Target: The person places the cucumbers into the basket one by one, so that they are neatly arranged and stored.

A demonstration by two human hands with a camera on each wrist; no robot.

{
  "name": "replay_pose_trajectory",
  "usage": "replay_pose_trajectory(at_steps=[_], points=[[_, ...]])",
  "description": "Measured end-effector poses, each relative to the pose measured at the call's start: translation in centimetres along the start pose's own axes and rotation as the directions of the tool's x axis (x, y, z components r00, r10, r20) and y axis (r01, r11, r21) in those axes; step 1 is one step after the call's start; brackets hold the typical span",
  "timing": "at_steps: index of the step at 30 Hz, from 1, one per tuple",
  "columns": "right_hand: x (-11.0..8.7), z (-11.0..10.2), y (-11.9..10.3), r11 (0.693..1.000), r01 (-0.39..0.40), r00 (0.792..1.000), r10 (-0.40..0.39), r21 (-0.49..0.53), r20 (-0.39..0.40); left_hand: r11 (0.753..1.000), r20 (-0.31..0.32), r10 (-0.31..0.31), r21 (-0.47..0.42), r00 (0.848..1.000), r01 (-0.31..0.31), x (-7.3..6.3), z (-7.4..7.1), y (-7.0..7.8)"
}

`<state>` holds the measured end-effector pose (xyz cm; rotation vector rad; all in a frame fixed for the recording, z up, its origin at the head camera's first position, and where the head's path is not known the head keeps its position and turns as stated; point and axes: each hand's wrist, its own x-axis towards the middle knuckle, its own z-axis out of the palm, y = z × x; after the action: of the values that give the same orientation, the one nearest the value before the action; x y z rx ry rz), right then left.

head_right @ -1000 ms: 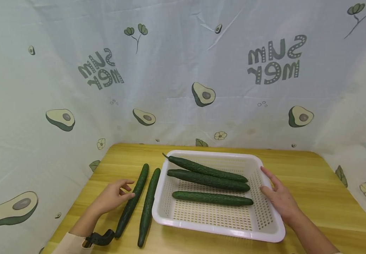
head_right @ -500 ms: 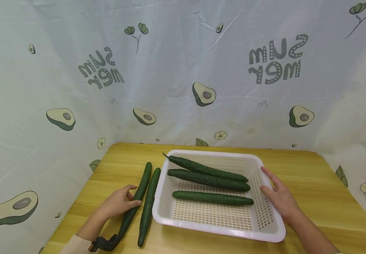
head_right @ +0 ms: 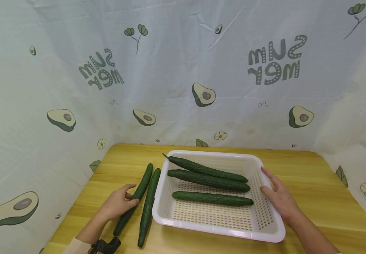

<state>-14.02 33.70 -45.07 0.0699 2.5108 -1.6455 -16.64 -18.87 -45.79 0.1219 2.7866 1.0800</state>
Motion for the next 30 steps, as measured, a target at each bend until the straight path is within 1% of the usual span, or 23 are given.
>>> replay_pose_trajectory(at_steps=[6,10,14,21,24,27,30], points=[[-0.11,0.03,0.05,1.0,-0.008,1.0,0.008,0.002,-0.002,0.999,-0.013,0.013,0.033,1.0,-0.013,-0.4,-0.22,0.0],[-0.05,0.05,0.13,1.0,-0.001,1.0,0.001,0.01,0.0,0.999,-0.036,0.015,0.05,0.999,-0.013,-0.63,-0.3,-0.16],[0.01,0.05,0.2,1.0,0.001,1.0,-0.001,0.016,0.001,0.999,-0.063,0.012,0.044,0.998,-0.009,-0.69,-0.42,-0.14],[0.06,0.05,0.18,1.0,0.006,1.0,-0.006,0.007,-0.003,1.0,-0.111,0.004,0.003,0.994,-0.004,-0.64,-0.52,0.03],[0.05,0.06,0.2,1.0,0.007,1.0,-0.007,0.009,0.0,1.0,-0.14,0.013,-0.013,0.99,-0.015,-0.55,-0.52,0.17],[0.02,0.06,0.26,1.0,0.009,1.0,-0.009,0.018,0.005,0.998,-0.153,0.022,-0.053,0.988,-0.03,-0.49,-0.68,0.44],[0.0,0.03,0.29,1.0,0.006,1.0,-0.006,0.02,0.006,0.993,-0.153,0.03,-0.107,0.988,-0.046,-0.56,-1.0,0.74]])
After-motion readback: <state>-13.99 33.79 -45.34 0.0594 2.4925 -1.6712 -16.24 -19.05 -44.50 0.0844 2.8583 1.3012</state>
